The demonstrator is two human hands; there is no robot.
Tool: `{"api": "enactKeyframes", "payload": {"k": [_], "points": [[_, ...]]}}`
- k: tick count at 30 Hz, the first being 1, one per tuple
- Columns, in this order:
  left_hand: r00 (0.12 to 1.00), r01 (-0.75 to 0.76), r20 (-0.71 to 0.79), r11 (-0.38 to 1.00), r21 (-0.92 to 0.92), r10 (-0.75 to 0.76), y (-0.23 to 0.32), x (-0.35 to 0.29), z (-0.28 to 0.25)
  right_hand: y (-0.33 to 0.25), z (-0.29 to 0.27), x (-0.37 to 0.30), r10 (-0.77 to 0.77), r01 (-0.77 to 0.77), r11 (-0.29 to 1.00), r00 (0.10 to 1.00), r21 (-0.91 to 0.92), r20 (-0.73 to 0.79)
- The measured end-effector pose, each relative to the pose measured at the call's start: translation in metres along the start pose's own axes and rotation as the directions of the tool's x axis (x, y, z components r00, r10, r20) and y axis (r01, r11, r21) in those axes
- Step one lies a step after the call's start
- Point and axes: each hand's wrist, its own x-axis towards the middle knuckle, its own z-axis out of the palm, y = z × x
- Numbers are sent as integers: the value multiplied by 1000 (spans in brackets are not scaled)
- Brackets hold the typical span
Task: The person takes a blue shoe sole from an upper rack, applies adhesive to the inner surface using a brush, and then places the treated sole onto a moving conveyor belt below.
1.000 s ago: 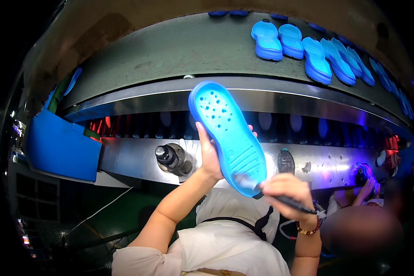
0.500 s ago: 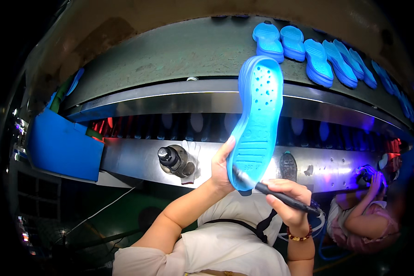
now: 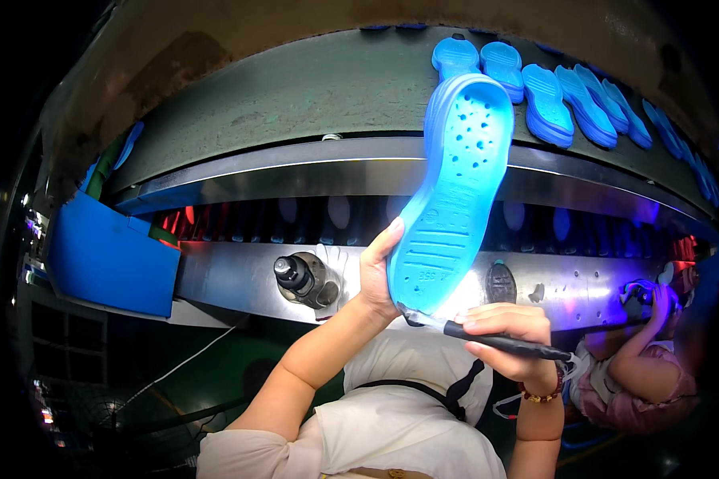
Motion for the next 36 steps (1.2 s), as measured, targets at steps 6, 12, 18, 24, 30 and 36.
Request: {"api": "enactKeyframes", "payload": {"k": [6, 12, 18, 24, 30, 36], "points": [[994, 104, 37, 994, 26, -105, 11, 9, 7, -12, 7, -1, 5, 3, 997, 995, -82, 102], [904, 414, -198, 892, 182, -379, 19, 7, 12, -12, -13, -5, -12, 37, 965, 995, -261, 99], [775, 618, -278, 589, 520, -568, 20, 11, 10, -16, -17, -7, 119, -24, 965, 927, -262, 356], [669, 702, -431, 324, 634, -605, 20, 10, 24, -10, -25, -11, 121, 92, 918, 862, -386, 493], [701, 654, -389, 323, 684, -597, 25, 3, 24, -10, -44, -9, 178, -23, 926, 906, -376, 383], [729, 663, -421, 401, 633, -540, 29, -5, 24, -17, -57, -13, 201, -80, 944, 910, -321, 364]]}}
